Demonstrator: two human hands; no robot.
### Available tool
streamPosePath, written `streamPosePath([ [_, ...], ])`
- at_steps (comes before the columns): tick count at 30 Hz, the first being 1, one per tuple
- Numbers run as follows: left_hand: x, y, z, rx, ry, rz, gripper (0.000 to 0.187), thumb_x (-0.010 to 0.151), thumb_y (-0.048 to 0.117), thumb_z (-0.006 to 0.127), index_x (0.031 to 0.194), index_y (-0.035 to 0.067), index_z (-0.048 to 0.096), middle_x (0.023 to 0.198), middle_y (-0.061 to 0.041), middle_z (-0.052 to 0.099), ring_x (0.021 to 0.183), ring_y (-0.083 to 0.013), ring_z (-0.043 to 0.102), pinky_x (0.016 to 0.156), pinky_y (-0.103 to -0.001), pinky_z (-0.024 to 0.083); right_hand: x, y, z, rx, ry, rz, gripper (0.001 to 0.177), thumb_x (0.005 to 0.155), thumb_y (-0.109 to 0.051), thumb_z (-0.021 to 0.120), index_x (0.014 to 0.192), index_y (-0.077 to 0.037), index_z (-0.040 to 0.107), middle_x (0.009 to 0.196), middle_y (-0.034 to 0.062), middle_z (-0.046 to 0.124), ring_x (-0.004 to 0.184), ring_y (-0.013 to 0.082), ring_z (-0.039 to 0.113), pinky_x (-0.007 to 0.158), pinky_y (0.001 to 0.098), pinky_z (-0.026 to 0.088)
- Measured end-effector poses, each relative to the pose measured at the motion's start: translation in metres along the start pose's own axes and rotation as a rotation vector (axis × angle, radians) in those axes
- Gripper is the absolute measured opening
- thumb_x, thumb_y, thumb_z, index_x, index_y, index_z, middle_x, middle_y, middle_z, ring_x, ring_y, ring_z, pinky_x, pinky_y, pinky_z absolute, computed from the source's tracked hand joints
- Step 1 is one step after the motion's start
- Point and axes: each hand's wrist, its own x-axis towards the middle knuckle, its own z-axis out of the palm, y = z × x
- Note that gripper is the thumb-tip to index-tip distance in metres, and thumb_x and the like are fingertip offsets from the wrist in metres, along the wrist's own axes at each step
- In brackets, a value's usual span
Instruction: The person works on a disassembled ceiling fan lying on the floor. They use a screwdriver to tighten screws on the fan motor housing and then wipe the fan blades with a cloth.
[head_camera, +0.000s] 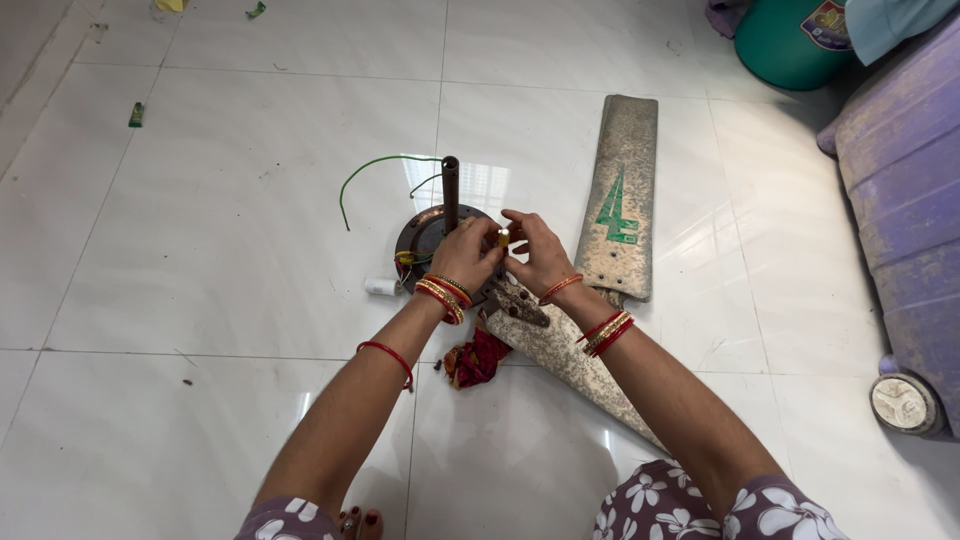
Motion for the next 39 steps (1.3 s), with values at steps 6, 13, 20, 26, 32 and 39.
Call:
streamPosePath([
  [6,-0.001,0.001,0.001,0.008,-0.003,-0.022,0.028,0.089,0.020,0.068,0.113,0.005,0.066,0.108,-0.011,0.066,0.091,-0.0267,0.072,0.080,-0.041,0.059,0.000,0.005,0.003,0.118,-0.053,0.087,0.063,0.085,0.002,0.067,0.144,-0.005,0.046,0.116,0.0140,0.072,0.113,0.0258,0.072,0.102,0.0343,0.060],
  [13,-0.001,-0.002,-0.001,0.034,-0.021,-0.017,0.029,0.089,0.020,0.067,0.114,0.005,0.066,0.107,-0.009,0.066,0.091,-0.0256,0.071,0.080,-0.041,0.058,-0.002,0.007,0.005,0.025,-0.081,0.081,0.057,0.082,0.000,0.073,0.134,-0.002,0.048,0.117,0.0191,0.066,0.109,0.0292,0.071,0.097,0.0355,0.060],
  [20,-0.003,-0.001,0.004,-0.016,-0.031,-0.015,0.027,0.090,0.019,0.068,0.113,0.005,0.069,0.105,-0.010,0.066,0.090,-0.0252,0.071,0.081,-0.039,0.059,-0.001,0.006,0.007,0.029,-0.150,0.198,0.044,0.085,0.000,0.069,0.127,-0.001,0.054,0.114,0.0154,0.071,0.105,0.0246,0.074,0.094,0.0348,0.062],
  [26,-0.001,-0.009,0.011,-0.063,-0.016,0.045,0.028,0.088,0.012,0.069,0.114,0.000,0.067,0.106,-0.013,0.065,0.093,-0.0266,0.070,0.086,-0.039,0.059,-0.001,0.009,0.009,0.037,-0.097,0.136,0.043,0.082,0.001,0.071,0.123,0.000,0.058,0.113,0.0168,0.073,0.102,0.0256,0.075,0.092,0.0351,0.063],
  [32,0.002,-0.009,0.010,-0.080,0.014,0.089,0.031,0.089,0.012,0.069,0.114,-0.004,0.063,0.107,-0.014,0.065,0.094,-0.0270,0.071,0.087,-0.038,0.059,0.003,0.009,0.006,0.030,-0.124,0.170,0.046,0.083,0.000,0.069,0.127,0.001,0.056,0.114,0.0164,0.073,0.104,0.0271,0.075,0.093,0.0340,0.062],
  [39,-0.001,0.004,0.003,-0.084,0.000,0.043,0.025,0.095,0.019,0.067,0.111,-0.001,0.067,0.105,-0.013,0.067,0.092,-0.0248,0.071,0.083,-0.038,0.060,-0.001,0.006,0.008,-0.075,-0.090,0.165,0.034,0.088,-0.004,0.072,0.121,-0.002,0.064,0.113,0.0191,0.066,0.100,0.0281,0.074,0.091,0.0344,0.063],
])
